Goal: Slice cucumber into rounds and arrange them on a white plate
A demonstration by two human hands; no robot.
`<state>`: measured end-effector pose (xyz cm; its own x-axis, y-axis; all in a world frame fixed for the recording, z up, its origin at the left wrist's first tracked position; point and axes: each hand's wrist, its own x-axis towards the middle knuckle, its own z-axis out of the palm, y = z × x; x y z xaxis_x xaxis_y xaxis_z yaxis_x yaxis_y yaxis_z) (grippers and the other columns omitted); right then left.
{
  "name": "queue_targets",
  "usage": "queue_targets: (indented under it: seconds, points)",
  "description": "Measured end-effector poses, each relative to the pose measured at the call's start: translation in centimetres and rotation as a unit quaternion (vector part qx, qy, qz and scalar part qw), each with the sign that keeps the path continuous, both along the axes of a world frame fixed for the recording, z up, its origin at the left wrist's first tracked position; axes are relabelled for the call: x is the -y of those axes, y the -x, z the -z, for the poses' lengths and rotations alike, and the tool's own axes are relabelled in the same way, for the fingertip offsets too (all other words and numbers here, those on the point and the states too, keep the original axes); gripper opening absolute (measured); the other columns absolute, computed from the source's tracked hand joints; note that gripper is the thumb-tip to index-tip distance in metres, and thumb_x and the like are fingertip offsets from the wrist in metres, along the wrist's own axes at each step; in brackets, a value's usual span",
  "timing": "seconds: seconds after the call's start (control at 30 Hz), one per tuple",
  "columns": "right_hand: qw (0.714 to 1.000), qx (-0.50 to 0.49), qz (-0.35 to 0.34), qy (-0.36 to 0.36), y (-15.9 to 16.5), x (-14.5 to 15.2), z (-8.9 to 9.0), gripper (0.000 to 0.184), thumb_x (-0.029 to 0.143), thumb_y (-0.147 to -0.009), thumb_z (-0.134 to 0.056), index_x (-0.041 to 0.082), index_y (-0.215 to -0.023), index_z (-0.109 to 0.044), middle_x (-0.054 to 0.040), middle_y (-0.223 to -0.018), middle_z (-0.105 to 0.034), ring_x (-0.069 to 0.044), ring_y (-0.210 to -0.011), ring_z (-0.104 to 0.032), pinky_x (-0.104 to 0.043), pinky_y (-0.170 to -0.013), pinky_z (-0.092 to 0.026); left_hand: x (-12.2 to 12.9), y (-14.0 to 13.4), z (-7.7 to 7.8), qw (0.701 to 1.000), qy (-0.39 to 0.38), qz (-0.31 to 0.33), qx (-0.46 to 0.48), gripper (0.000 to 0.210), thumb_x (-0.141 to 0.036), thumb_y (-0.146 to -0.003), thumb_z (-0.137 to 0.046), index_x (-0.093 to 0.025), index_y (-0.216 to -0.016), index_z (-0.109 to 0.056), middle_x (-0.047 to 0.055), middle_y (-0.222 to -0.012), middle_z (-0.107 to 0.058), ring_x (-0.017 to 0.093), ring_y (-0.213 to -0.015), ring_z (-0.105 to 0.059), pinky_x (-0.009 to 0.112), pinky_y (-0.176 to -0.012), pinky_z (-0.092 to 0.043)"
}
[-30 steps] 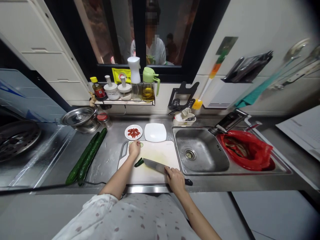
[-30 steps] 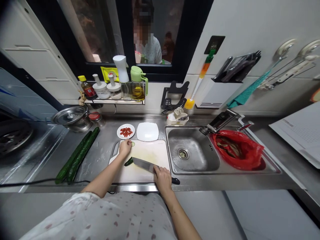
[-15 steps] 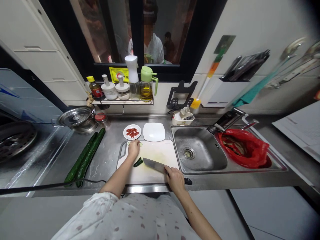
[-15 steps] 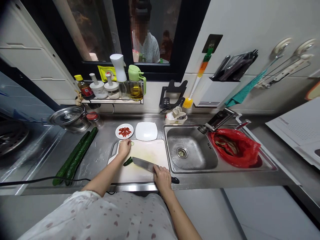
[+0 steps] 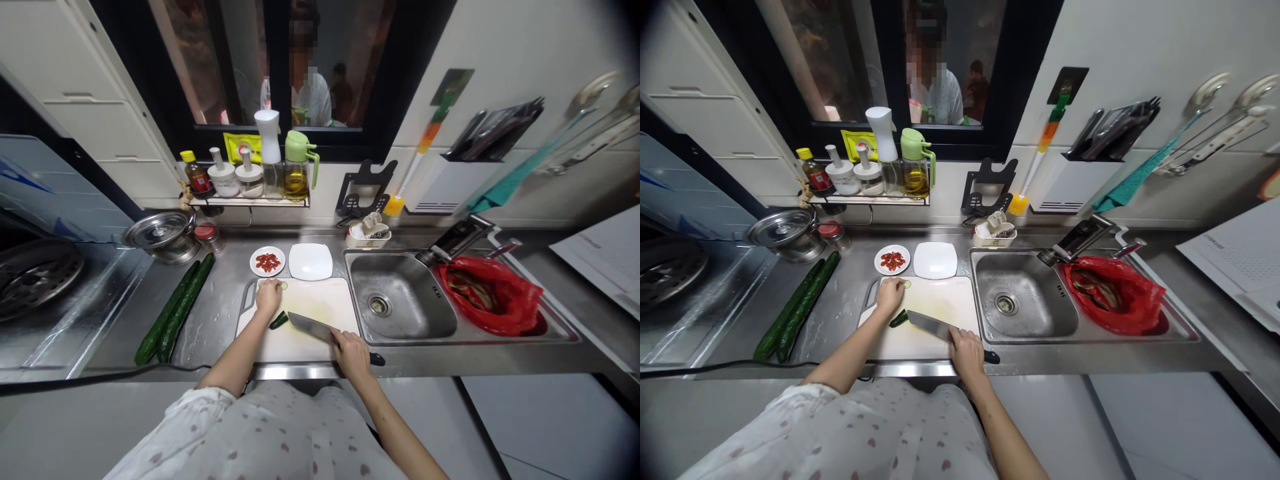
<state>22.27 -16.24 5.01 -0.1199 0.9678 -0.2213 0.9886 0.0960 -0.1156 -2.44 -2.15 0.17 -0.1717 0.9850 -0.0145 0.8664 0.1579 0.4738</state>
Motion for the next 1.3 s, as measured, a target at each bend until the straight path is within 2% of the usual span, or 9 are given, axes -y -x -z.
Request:
queue_targets:
  seconds: [0.23,0.37,0.53,0.7,0.87,0.97,1.07,1.3]
  points:
    - [1.0,0.001,-0.016,-0.014,0.5,-0.4,-0.3,0.039,0.023,-0.085,-0.049,0.026,-0.124,-0.055,-0.0044,-0.099,-0.065,-0.019,-0.095,-0.054,-0.027,-0.08,-0.032,2.1,0.6,-0.5,0.996,-0.037,-0.056,0.066,0.024,-0.021,-0.082,-0.049,-0.022,-0.095,-0.07,0.006,-0.096,-0.067,0.022,-0.094,-0.057,0.03,-0.082,-0.041]
    - [1.0,-0.004,-0.02,-0.014,0.9,-0.6,-0.4,0.039,0.023,-0.085,-0.049,0.026,-0.124,-0.055,-0.0045,-0.099,-0.065,-0.018,-0.096,-0.054,-0.026,-0.08,-0.032,3.8,0.9,-0.5,0.993,-0.032,-0.08,0.085,0.024,-0.023,-0.082,-0.05,-0.022,-0.096,-0.07,0.006,-0.094,-0.067,0.021,-0.091,-0.059,0.028,-0.08,-0.041]
    - [0.999,-0.027,-0.02,-0.011,1.5,-0.8,-0.6,0.038,0.02,-0.084,-0.047,0.026,-0.12,-0.057,-0.0031,-0.099,-0.066,-0.017,-0.094,-0.055,-0.025,-0.081,-0.032,6.5,1.0,0.4,0.992,-0.03,-0.061,0.104,0.022,-0.025,-0.083,-0.051,-0.021,-0.095,-0.069,0.005,-0.09,-0.067,0.018,-0.086,-0.058,0.026,-0.078,-0.041]
    - [0.998,-0.054,-0.026,-0.017,2.4,-1.2,-0.8,0.039,0.018,-0.083,-0.047,0.026,-0.12,-0.057,-0.0022,-0.099,-0.067,-0.015,-0.095,-0.055,-0.024,-0.082,-0.033,8.7,1.0,1.0,0.989,-0.064,-0.05,0.126,0.023,-0.028,-0.085,-0.049,-0.021,-0.095,-0.069,0.005,-0.089,-0.066,0.017,-0.082,-0.057,0.028,-0.078,-0.042]
    - [0.993,-0.114,-0.013,-0.022,3.7,-1.7,-0.9,0.035,0.021,-0.087,-0.042,0.026,-0.118,-0.058,-0.0025,-0.103,-0.068,-0.015,-0.097,-0.058,-0.022,-0.081,-0.035,10.2,0.9,1.2,0.987,-0.087,-0.022,0.133,0.024,-0.03,-0.087,-0.048,-0.021,-0.097,-0.067,0.006,-0.092,-0.065,0.018,-0.086,-0.057,0.029,-0.082,-0.043]
    - [0.991,-0.137,0.005,-0.006,4.5,-2.1,-1.2,0.035,0.028,-0.093,-0.034,0.024,-0.118,-0.058,-0.0039,-0.104,-0.068,-0.016,-0.095,-0.06,-0.022,-0.077,-0.037,10.9,0.7,1.5,0.985,-0.115,0.001,0.127,0.024,-0.031,-0.088,-0.047,-0.022,-0.1,-0.066,0.006,-0.096,-0.064,0.019,-0.094,-0.056,0.03,-0.087,-0.043]
    - [0.993,-0.112,0.003,0.029,5.2,-2.6,-1.5,0.036,0.033,-0.095,-0.03,0.022,-0.113,-0.059,-0.0051,-0.094,-0.07,-0.017,-0.087,-0.063,-0.023,-0.07,-0.036,11.2,0.6,1.7,0.984,-0.127,0.031,0.117,0.025,-0.031,-0.089,-0.046,-0.022,-0.102,-0.066,0.007,-0.099,-0.063,0.02,-0.099,-0.055,0.031,-0.09,-0.042]
    - [0.995,-0.067,-0.013,0.069,6.5,-3.3,-1.8,0.034,0.032,-0.095,-0.029,0.019,-0.108,-0.057,-0.0083,-0.093,-0.069,-0.018,-0.087,-0.063,-0.024,-0.067,-0.034,11.2,0.6,2.2,0.982,-0.123,0.104,0.1,0.03,-0.035,-0.086,-0.054,-0.024,-0.113,-0.062,0.006,-0.106,-0.063,0.019,-0.1,-0.056,0.032,-0.091,-0.042]
